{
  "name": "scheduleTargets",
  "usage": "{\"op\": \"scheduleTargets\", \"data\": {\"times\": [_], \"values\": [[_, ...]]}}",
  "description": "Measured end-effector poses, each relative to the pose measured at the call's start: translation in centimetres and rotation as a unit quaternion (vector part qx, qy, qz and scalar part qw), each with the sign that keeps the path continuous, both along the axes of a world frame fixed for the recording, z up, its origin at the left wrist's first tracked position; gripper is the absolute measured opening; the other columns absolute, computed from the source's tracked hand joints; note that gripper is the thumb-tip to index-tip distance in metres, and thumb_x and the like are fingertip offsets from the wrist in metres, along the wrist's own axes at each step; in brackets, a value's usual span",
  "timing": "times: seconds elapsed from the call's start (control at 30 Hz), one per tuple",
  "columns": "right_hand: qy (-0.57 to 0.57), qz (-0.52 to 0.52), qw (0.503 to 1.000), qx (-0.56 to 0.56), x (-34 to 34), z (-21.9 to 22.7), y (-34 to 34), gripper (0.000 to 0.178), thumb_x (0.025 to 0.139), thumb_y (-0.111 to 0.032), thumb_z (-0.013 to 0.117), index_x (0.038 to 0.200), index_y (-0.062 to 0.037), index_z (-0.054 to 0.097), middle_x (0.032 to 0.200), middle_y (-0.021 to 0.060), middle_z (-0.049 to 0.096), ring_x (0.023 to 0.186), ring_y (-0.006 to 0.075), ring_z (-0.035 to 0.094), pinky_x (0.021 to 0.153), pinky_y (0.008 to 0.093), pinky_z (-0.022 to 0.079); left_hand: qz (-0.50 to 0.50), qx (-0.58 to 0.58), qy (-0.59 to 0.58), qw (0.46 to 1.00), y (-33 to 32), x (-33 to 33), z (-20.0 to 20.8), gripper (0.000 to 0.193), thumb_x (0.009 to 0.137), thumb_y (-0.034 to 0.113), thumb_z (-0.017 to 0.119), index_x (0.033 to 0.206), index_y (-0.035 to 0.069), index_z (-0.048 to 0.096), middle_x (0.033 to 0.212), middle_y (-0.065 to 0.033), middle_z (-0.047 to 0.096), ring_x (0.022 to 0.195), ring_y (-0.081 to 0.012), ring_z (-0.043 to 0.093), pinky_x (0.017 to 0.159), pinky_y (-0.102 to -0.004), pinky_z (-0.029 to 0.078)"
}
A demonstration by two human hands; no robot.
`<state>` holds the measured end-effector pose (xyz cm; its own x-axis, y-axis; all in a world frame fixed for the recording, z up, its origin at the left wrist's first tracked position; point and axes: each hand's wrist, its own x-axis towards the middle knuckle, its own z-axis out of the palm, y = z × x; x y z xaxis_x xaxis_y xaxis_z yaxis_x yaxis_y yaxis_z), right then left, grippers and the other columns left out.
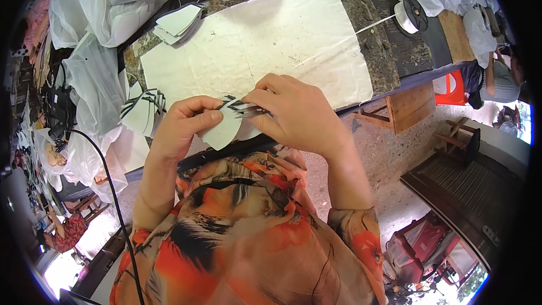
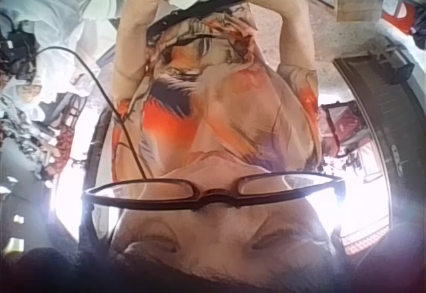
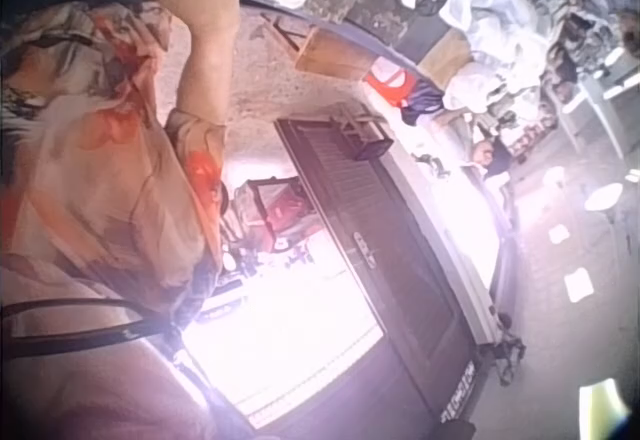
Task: Applying adhesive to small black strips and attaching them to white shoe upper components.
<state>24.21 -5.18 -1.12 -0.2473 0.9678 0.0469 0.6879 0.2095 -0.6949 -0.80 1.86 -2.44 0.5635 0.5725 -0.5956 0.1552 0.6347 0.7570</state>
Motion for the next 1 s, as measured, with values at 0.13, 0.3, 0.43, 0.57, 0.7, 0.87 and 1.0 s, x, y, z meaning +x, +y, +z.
{"op": "scheduleTargets", "data": {"times": [0.13, 0.3, 0.43, 0.57, 0.7, 0.87, 1.0], "values": [[-0.001, 0.006, 1.000, 0.007, 0.3, 0.4, 0.4, 0.025, 0.091, -0.032, 0.069, 0.109, -0.0145, 0.071, 0.105, 0.0072, 0.065, 0.097, 0.0284, 0.066, 0.079, 0.0393, 0.055, -0.011, 0.022, 0.003, 1.000, 0.4, -0.2, 0.2, 0.024, 0.094, 0.010, 0.074, 0.115, 0.000, 0.074, 0.090, 0.0031, 0.069, 0.079, -0.0036, 0.058, 0.069, -0.0199, 0.045], [-0.036, -0.017, 0.999, -0.018, -0.1, 0.8, 0.5, 0.032, 0.096, -0.038, 0.066, 0.113, -0.0103, 0.071, 0.100, 0.0081, 0.063, 0.092, 0.0289, 0.064, 0.079, 0.0381, 0.052, -0.037, 0.056, 0.031, 0.997, 0.8, 0.0, 0.7, 0.022, 0.094, 0.009, 0.073, 0.114, -0.001, 0.074, 0.094, 0.0018, 0.071, 0.084, -0.0050, 0.061, 0.075, -0.0213, 0.048], [-0.033, -0.033, 0.998, -0.033, -0.4, 0.6, 0.8, 0.033, 0.098, -0.041, 0.064, 0.107, -0.0101, 0.071, 0.097, 0.0081, 0.062, 0.090, 0.0291, 0.064, 0.076, 0.0386, 0.051, -0.030, 0.102, 0.026, 0.994, 0.3, 0.4, 1.0, 0.022, 0.094, 0.009, 0.073, 0.113, -0.002, 0.074, 0.095, 0.0004, 0.072, 0.085, -0.0065, 0.061, 0.077, -0.0225, 0.049], [-0.024, -0.033, 0.999, -0.023, -0.5, -0.2, 0.8, 0.032, 0.098, -0.041, 0.065, 0.104, -0.0096, 0.069, 0.093, 0.0091, 0.062, 0.085, 0.0312, 0.064, 0.072, 0.0396, 0.051, -0.008, 0.109, 0.026, 0.994, -0.4, 0.7, 0.2, 0.022, 0.094, 0.010, 0.074, 0.113, -0.001, 0.074, 0.096, 0.0009, 0.071, 0.086, -0.0061, 0.060, 0.077, -0.0224, 0.048], [-0.004, -0.016, 1.000, -0.013, -0.7, -0.4, 0.8, 0.033, 0.097, -0.041, 0.066, 0.103, -0.0079, 0.067, 0.087, 0.0103, 0.061, 0.078, 0.0333, 0.063, 0.068, 0.0409, 0.049, 0.024, 0.086, 0.001, 0.996, -1.2, 1.5, -0.5, 0.022, 0.095, 0.011, 0.074, 0.113, -0.001, 0.073, 0.095, 0.0024, 0.070, 0.085, -0.0051, 0.059, 0.076, -0.0215, 0.047], [0.021, -0.020, 1.000, 0.012, -0.9, -1.1, 0.8, 0.033, 0.097, -0.039, 0.066, 0.102, -0.0063, 0.065, 0.083, 0.0109, 0.059, 0.076, 0.0334, 0.062, 0.066, 0.0415, 0.048, 0.026, 0.060, 0.011, 0.998, -1.5, 1.7, -0.6, 0.022, 0.096, 0.013, 0.074, 0.113, 0.000, 0.073, 0.093, 0.0053, 0.067, 0.081, -0.0029, 0.054, 0.070, -0.0202, 0.043], [0.036, -0.016, 0.999, 0.019, -0.9, -1.4, 0.9, 0.032, 0.096, -0.038, 0.067, 0.101, -0.0061, 0.065, 0.082, 0.0110, 0.059, 0.075, 0.0329, 0.061, 0.065, 0.0411, 0.048, 0.036, 0.077, -0.001, 0.996, -1.7, 1.8, -1.0, 0.021, 0.096, 0.014, 0.074, 0.113, 0.000, 0.073, 0.091, 0.0061, 0.066, 0.079, -0.0022, 0.053, 0.069, -0.0198, 0.041]]}}
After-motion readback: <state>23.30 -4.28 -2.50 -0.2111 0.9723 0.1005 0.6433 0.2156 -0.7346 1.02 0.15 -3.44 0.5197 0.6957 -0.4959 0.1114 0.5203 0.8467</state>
